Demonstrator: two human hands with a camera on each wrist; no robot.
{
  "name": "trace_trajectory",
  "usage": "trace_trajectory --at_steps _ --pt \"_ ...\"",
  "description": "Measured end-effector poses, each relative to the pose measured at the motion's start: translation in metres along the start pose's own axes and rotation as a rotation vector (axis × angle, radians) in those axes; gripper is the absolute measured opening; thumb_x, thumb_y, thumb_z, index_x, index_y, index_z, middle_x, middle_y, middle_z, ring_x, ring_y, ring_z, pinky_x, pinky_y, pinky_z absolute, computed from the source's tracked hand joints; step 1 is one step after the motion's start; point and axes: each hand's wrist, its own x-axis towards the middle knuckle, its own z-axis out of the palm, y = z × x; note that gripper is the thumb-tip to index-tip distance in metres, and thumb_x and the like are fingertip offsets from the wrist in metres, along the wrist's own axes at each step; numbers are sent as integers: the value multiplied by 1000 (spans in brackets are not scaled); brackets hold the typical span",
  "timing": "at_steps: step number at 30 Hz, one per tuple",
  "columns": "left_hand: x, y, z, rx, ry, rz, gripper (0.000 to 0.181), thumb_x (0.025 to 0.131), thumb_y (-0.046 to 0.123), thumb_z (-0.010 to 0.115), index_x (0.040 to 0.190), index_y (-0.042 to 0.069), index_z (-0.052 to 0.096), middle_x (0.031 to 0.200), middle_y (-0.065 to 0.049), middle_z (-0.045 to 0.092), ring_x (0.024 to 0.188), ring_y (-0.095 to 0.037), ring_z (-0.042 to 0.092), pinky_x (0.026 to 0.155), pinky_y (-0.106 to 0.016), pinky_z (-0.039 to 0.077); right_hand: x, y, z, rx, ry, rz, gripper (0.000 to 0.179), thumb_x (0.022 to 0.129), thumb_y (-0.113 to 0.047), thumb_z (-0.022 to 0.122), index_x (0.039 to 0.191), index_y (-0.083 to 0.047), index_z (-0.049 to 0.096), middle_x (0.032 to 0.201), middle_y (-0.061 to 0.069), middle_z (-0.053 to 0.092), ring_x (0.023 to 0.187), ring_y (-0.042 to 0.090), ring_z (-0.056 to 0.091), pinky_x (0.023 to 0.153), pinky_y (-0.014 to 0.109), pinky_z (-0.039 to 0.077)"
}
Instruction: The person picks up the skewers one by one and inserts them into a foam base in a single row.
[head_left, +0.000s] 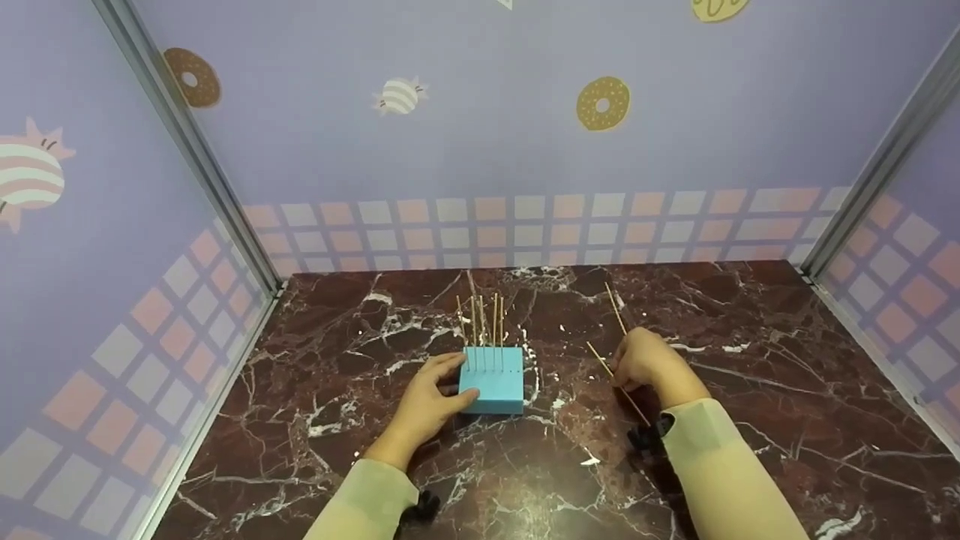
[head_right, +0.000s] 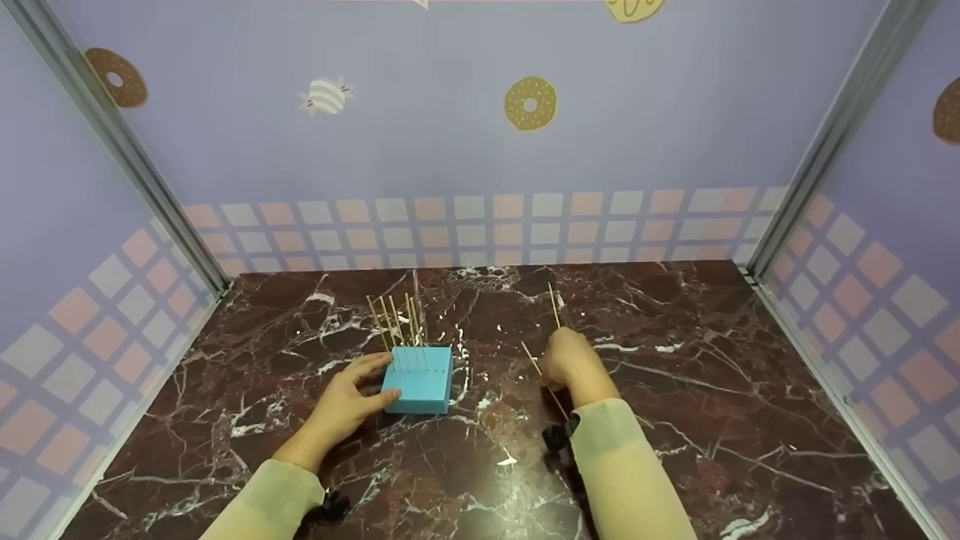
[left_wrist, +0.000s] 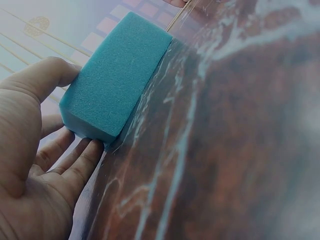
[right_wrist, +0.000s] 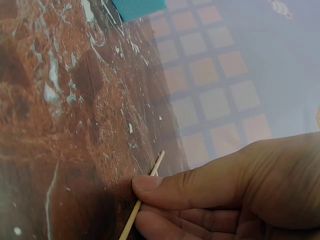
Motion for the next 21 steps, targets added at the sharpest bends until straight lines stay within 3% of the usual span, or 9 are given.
trace_trajectory --at_steps 6,12,17,21 --pt "1 0 1 -4 5 5 73 98 18 90 161 -1 59 169 -22 52 142 -46 65 112 -46 67 -1 2 1 -23 12 -33 15 72 12 85 76 -2 80 67 2 73 58 13 70 55 26 65" --pt "-2 -2 0 4 20 0 73 96 17 91 160 -2 60 169 -22 52 145 -47 62 113 -47 67 2 2 1 -62 21 -57 21 68 7 70 62 -13 71 57 -7 59 57 14 54 53 24 48" --pt "-1 -2 0 13 19 2 74 95 18 91 160 -2 60 169 -22 51 147 -48 60 115 -49 66 2 2 0 116 3 -83 12 79 8 70 86 1 78 72 1 67 64 15 65 58 27 61" --pt "0 -1 1 21 22 7 74 95 18 91 160 -2 60 169 -23 52 145 -48 62 114 -48 66 0 -3 -1 290 -27 -133 19 89 6 69 107 10 72 80 2 64 70 15 63 62 27 63"
